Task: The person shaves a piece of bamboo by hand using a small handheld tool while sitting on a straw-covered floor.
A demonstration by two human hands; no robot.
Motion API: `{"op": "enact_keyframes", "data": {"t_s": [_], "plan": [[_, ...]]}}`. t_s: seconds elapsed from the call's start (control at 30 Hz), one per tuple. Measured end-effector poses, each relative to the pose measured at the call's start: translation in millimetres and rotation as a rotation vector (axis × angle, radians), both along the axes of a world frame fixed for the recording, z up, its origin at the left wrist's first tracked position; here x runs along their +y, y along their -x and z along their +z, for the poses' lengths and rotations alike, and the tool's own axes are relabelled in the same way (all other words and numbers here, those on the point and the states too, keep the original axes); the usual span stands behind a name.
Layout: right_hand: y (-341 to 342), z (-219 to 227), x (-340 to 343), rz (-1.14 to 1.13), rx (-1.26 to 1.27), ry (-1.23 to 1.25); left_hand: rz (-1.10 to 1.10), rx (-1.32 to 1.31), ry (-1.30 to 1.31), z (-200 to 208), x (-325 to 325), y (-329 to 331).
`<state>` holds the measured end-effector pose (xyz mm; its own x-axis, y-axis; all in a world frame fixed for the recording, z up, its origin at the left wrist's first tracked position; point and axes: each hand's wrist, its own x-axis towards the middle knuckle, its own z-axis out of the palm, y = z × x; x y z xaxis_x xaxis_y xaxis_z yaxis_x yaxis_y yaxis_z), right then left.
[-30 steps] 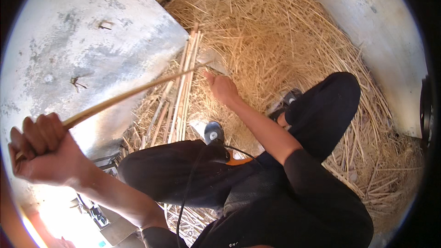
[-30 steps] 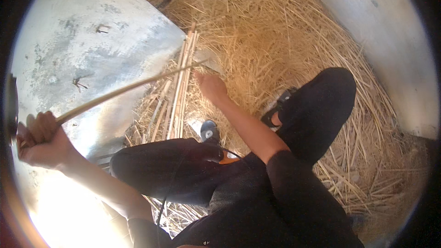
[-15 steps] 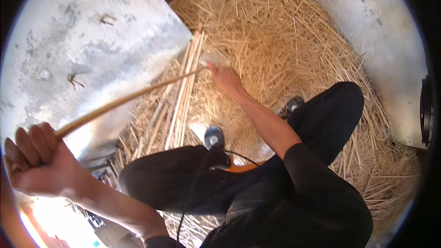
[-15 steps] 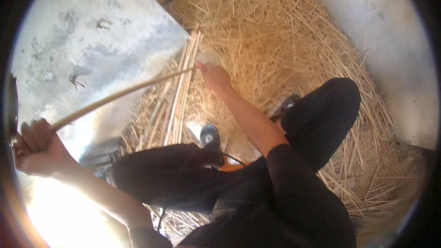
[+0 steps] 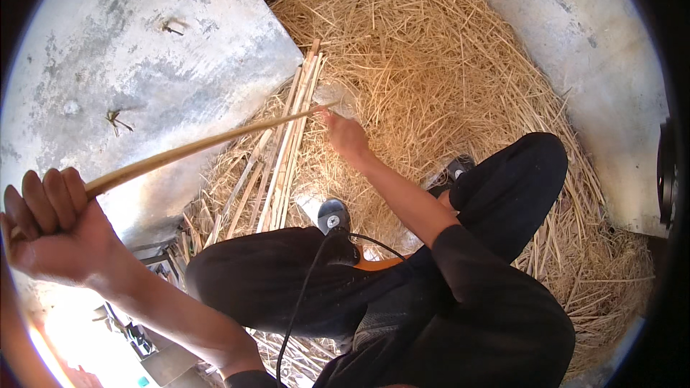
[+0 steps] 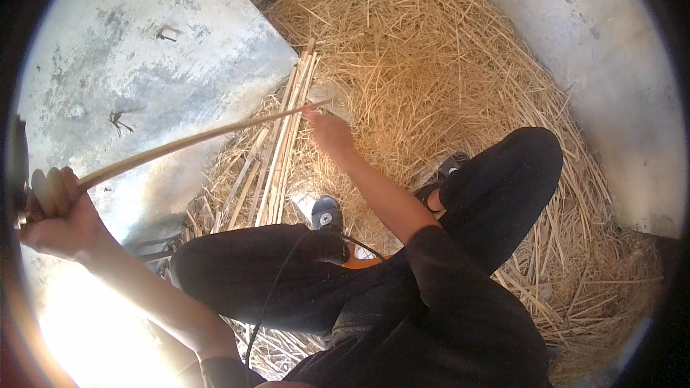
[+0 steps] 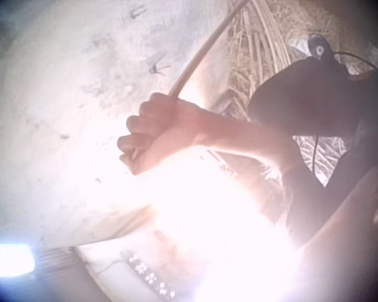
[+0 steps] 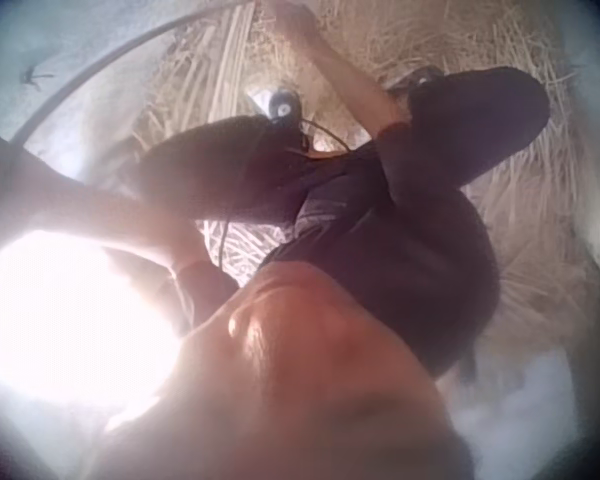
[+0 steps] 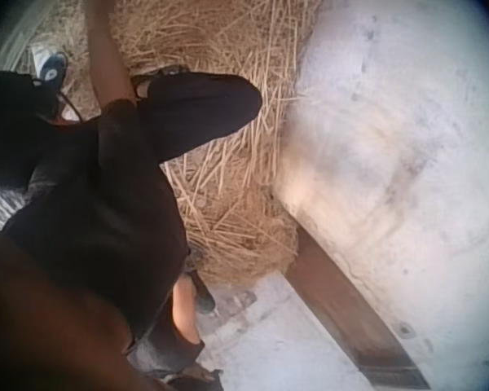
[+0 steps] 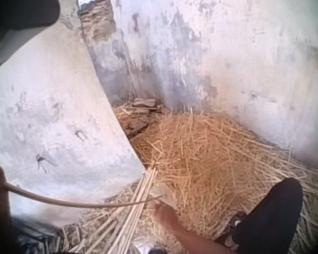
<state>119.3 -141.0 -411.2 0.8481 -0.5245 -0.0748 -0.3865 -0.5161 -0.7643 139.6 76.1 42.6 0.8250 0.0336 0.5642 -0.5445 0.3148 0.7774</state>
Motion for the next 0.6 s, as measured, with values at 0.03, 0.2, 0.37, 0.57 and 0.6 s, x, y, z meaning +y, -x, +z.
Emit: {"op": "enact_keyframes", "data": {"t_s": [0.03,0.2,0.37,0.57,0.6], "plan": [[6.0,-20.8,-2.7,0.008,0.172,-0.062,-0.023,0.001,0.007,-2.3,5.8,5.6],[23.8,33.2,12.5,0.016,0.08,0.037,-0.105,0.036,-0.006,-6.1,23.7,-1.9],[0.7,-2.7,9.1,-0.031,0.013,0.073,0.21,0.053,0.021,-4.2,1.8,0.0],[18.7,1.3,9.1,-0.001,0.275,0.011,-0.861,-0.151,-0.139,-9.1,68.6,-51.4],[6.1,15.3,7.0,0.001,0.228,-0.015,-0.9,-0.147,-0.153,-8.5,70.3,-52.5]]}}
